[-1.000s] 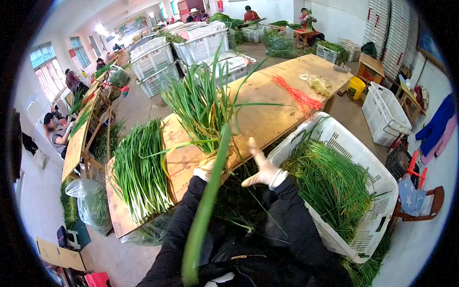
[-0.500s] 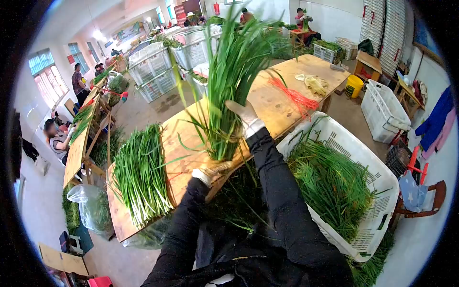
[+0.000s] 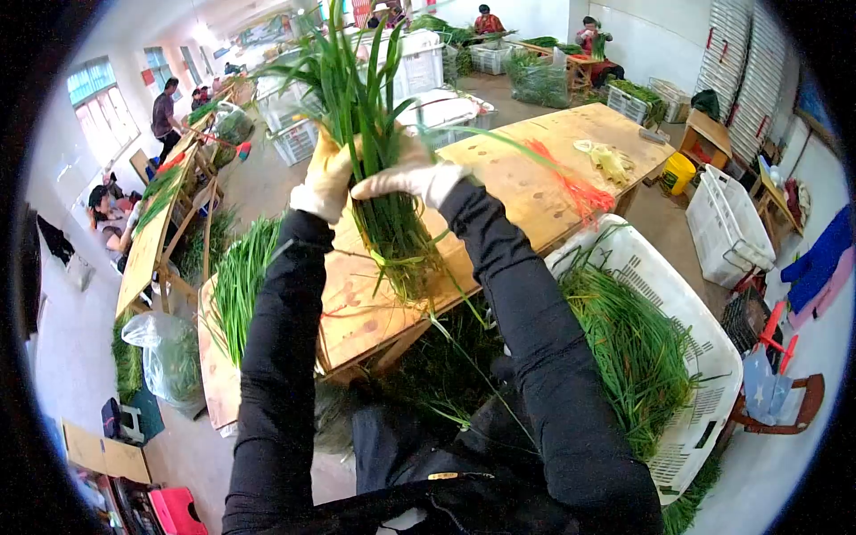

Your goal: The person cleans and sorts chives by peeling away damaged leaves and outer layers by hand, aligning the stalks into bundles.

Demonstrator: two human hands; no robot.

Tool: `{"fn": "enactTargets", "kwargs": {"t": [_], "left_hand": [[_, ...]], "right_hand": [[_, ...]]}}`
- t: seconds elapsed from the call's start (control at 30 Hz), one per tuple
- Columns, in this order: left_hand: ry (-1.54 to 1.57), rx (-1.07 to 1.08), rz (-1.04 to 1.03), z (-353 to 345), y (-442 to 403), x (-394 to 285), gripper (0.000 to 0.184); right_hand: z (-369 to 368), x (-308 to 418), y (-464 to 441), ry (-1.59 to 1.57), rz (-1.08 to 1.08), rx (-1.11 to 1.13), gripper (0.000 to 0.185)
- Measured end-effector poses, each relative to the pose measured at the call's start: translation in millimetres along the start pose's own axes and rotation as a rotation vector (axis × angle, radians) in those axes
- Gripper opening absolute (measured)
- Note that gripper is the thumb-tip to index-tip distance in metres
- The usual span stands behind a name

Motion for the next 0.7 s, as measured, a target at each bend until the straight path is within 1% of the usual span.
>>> {"fn": "enactTargets", "kwargs": {"t": [0.03, 0.07, 0.1, 0.13, 0.17, 0.2, 0.23, 0.27, 0.3, 0.33, 0.37, 0.4, 0.43, 0.47, 0.5, 0.53, 0.57, 0.6, 0.63, 0.67, 0.7], "left_hand": [[-0.027, 0.048, -0.012, 8, -12, 4, 0.064], [-0.177, 0.068, -0.016, 7, -19, -4, 0.061], [-0.300, 0.033, -0.006, 12, -31, -6, 0.059], [-0.422, 0.000, 0.008, 17, -43, -7, 0.057], [-0.596, 0.117, -0.049, 12, -53, -19, 0.057], [-0.680, 0.187, -0.081, 14, -63, -23, 0.053], [-0.761, 0.255, -0.120, 16, -73, -28, 0.049], [-0.755, 0.273, -0.135, 23, -79, -28, 0.043], [-0.887, 0.315, -0.145, 10, -76, -43, 0.038], [-1.017, 0.358, -0.154, -5, -73, -57, 0.033], [-0.940, 0.371, -0.292, -19, -63, -69, 0.029], [-0.828, 0.286, -0.159, -27, -51, -88, 0.032], [-0.647, 0.230, -0.078, -30, -49, -97, 0.040], [-0.467, 0.173, 0.000, -29, -48, -100, 0.048], [-0.214, 0.188, -0.117, -26, -52, -96, 0.066], [-0.331, 0.114, -0.034, -25, -46, -103, 0.075], [-0.314, 0.202, -0.100, -11, -51, -88, 0.075], [-0.300, 0.288, -0.167, -10, -48, -88, 0.075], [-0.336, 0.217, -0.003, -14, -41, -86, 0.081], [-0.022, 0.349, 0.066, -10, -41, -73, 0.086], [-0.068, 0.405, 0.010, -9, -42, -63, 0.088]], "right_hand": [[4, -16, -17, -0.104, -0.021, 0.059, 0.059], [-4, 1, -21, 0.041, -0.050, 0.089, 0.060], [-12, 19, -25, 0.188, -0.074, 0.124, 0.062], [-20, 48, -27, 0.884, -0.045, 0.067, 0.068], [-27, 61, -37, 1.088, 0.015, 0.079, 0.065], [-27, 58, -44, 1.317, 0.084, -0.003, 0.060], [-20, 45, -59, 0.372, 0.018, -0.113, 0.058], [-16, 39, -60, 0.290, 0.029, -0.173, 0.055], [-15, 39, -59, 0.209, 0.046, -0.232, 0.052], [-12, 43, -52, 0.994, 0.138, -0.223, 0.049], [-19, 48, -54, 1.560, 0.086, -0.211, 0.027], [-15, 52, -51, 1.603, 0.081, -0.223, 0.027], [-8, 60, -46, 1.341, 0.061, -0.254, 0.027], [-2, 67, -43, 0.889, 0.029, -0.292, 0.027], [1, 71, -38, 0.389, -0.007, -0.326, 0.026], [-1, 76, -33, 0.166, -0.029, -0.341, 0.026], [-5, 74, -28, 0.091, -0.041, -0.352, 0.026], [-9, 69, -23, 0.088, -0.047, -0.363, 0.026], [-11, 66, -20, 0.091, -0.042, -0.381, 0.026], [-9, 70, -18, 0.055, -0.029, -0.376, 0.026], [-10, 84, -16, -0.022, -0.028, -0.354, 0.026]]}}
Point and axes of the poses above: each hand's wrist, its own y-axis away from the middle knuckle, its own z-axis out of the back of the hand, x = y × z, the point moved 3 cm from there along -y, towards the middle knuckle, and after that the axes turned 3 degrees about -x, right-handed, at the moved point
